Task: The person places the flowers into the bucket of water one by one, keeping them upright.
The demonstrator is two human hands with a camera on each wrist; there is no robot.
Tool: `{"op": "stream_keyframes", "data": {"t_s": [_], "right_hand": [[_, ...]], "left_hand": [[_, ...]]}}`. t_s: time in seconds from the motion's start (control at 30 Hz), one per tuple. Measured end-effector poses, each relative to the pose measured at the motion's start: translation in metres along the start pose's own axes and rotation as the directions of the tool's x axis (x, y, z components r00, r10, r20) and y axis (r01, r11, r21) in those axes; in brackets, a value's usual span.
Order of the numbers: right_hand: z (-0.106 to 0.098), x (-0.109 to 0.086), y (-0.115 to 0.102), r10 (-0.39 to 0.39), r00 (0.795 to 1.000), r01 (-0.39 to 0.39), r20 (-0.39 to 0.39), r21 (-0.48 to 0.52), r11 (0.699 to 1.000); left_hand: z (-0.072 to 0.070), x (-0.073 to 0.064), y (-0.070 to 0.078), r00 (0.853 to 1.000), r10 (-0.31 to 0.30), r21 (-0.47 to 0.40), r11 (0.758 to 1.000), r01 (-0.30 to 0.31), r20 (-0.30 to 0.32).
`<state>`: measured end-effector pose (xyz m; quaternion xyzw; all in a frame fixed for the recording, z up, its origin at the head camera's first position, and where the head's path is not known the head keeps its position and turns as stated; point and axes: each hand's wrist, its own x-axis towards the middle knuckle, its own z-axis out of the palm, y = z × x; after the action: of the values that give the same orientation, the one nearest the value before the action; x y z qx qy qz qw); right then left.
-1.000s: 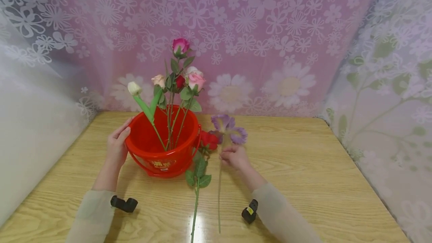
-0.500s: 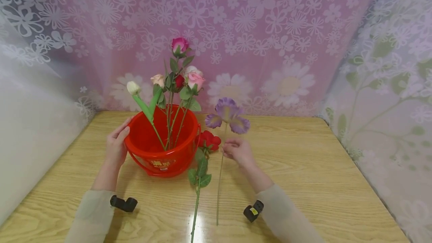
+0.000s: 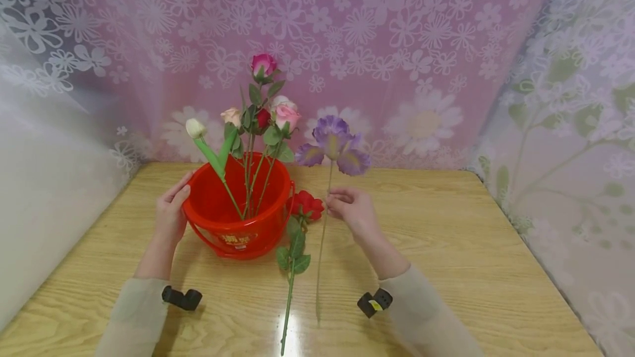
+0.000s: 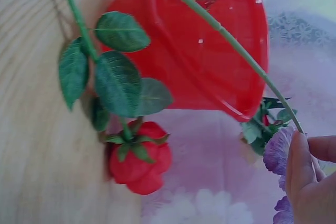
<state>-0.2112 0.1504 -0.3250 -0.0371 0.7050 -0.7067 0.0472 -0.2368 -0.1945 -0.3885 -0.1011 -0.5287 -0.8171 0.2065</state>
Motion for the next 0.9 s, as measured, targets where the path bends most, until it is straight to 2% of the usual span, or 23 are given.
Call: {"op": "stream_keyframes", "data": {"t_s": [0.1,0.23,0.4,0.5,0.67,0.9], "right_hand": [[0.001,0.000,-0.007,-0.016,1.000,0.016,-0.007,0.011,1.000],[0.004,-0.001,-0.018,-0.061,0.998,0.063,-0.029,0.074,0.995],[0.008,-0.004,-0.041,-0.147,0.987,0.158,-0.070,0.202,0.966],[0.010,-0.005,-0.054,-0.193,0.976,0.213,-0.097,0.292,0.932],[0.013,-0.006,-0.073,-0.267,0.953,0.302,-0.140,0.419,0.857],[0.017,-0.006,-0.087,-0.334,0.921,0.389,-0.203,0.556,0.735]], "left_hand": [[0.000,0.000,0.000,1.000,-0.005,0.002,1.000,0.005,-0.001],[0.000,-0.001,0.001,1.000,-0.008,0.008,1.000,0.008,-0.003],[0.000,-0.001,0.002,1.000,-0.013,0.000,1.000,0.013,-0.004],[0.001,-0.001,0.002,1.000,-0.008,-0.004,1.000,0.008,0.005],[0.001,-0.001,0.002,1.000,0.000,-0.010,1.000,0.000,0.019],[0.001,-0.001,0.002,1.000,0.000,-0.008,1.000,0.000,0.012]]}}
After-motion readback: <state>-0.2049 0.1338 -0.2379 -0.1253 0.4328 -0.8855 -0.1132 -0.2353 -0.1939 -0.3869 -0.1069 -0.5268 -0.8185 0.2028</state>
